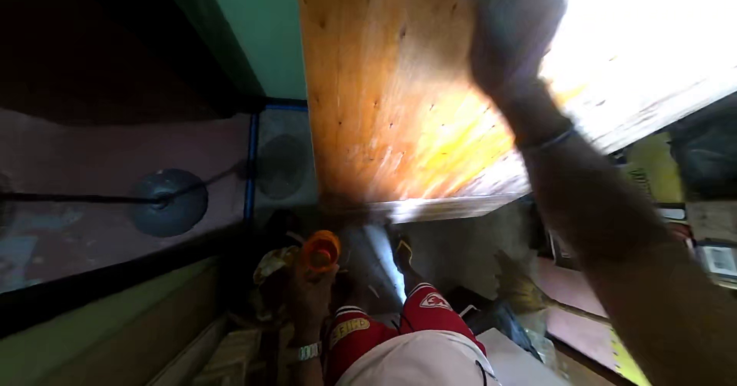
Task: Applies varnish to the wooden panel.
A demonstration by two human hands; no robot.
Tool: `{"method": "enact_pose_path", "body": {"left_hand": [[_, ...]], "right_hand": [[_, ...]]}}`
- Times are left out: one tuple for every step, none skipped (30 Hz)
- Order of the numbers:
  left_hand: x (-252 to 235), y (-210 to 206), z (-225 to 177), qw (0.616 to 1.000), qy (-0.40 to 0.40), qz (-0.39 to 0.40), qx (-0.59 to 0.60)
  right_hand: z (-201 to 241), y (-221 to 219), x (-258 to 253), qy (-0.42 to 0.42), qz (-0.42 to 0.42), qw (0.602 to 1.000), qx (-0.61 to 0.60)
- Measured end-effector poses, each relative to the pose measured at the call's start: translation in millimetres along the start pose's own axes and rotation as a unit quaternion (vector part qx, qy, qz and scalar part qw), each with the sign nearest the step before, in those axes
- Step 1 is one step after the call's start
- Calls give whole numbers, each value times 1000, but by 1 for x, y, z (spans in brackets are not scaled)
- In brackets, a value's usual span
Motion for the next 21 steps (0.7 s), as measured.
{"method": "enact_pose_path", "body": {"left_hand": [[0,3,0,1000,6,5,-4],[2,5,-2,1000,4,9,-15],[3,9,-4,999,-5,8,-33],[4,13,-7,999,-14,0,-50],[5,17,-8,998,-19,-5,-62],[6,20,-9,997,-15,-2,-71],[7,23,-10,997,-14,-1,-77],[8,25,-9,997,-13,-2,-79],[11,27,-7,997,-12,-7,-78],[14,29,-5,997,-11,-13,-73],[17,29,-4,998,-6,-15,-67],[19,27,-2,998,1,-13,-61],[21,24,0,998,1,-13,-58],[23,20,2,998,-1,-8,-58],[23,14,2,998,-5,-4,-58],[23,8,1,998,-8,2,-59],[22,2,-2,998,-5,10,-62],[22,-3,-6,998,-1,16,-65],[22,-8,-12,998,1,16,-67],[21,-11,-18,997,-3,14,-71],[23,-13,-25,997,-7,13,-80]], "right_hand": [[10,-33,42,-24,51,995,-78],[12,-71,91,-80,119,974,-177],[13,-107,143,-104,160,951,-243],[16,-139,193,-77,210,940,-260],[22,-169,231,-20,244,941,-232],[25,-196,261,21,270,941,-202],[27,-218,283,42,297,936,-183],[26,-232,295,48,319,929,-183],[26,-238,299,46,336,921,-193],[24,-235,296,39,341,917,-204],[20,-224,282,32,331,919,-210],[13,-207,262,33,306,928,-210],[6,-184,237,44,272,941,-199],[1,-158,211,65,225,955,-183],[-2,-131,186,97,168,968,-159],[-4,-106,162,124,112,977,-132],[-4,-84,140,139,63,982,-114],[-5,-65,121,144,15,984,-102],[-6,-49,106,142,-31,984,-98],[-7,-38,96,130,-58,985,-102],[-6,-35,94,98,-53,986,-124]]}}
Point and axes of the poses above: each hand's wrist, its own x-axis away from the middle knuckle, its own y-axis out of the back of the hand, z = x × y, the point moved 8 cm from there along -x, towards the middle knuckle, and after that the axes turned 1 degree about z, right-handed, at the moved point
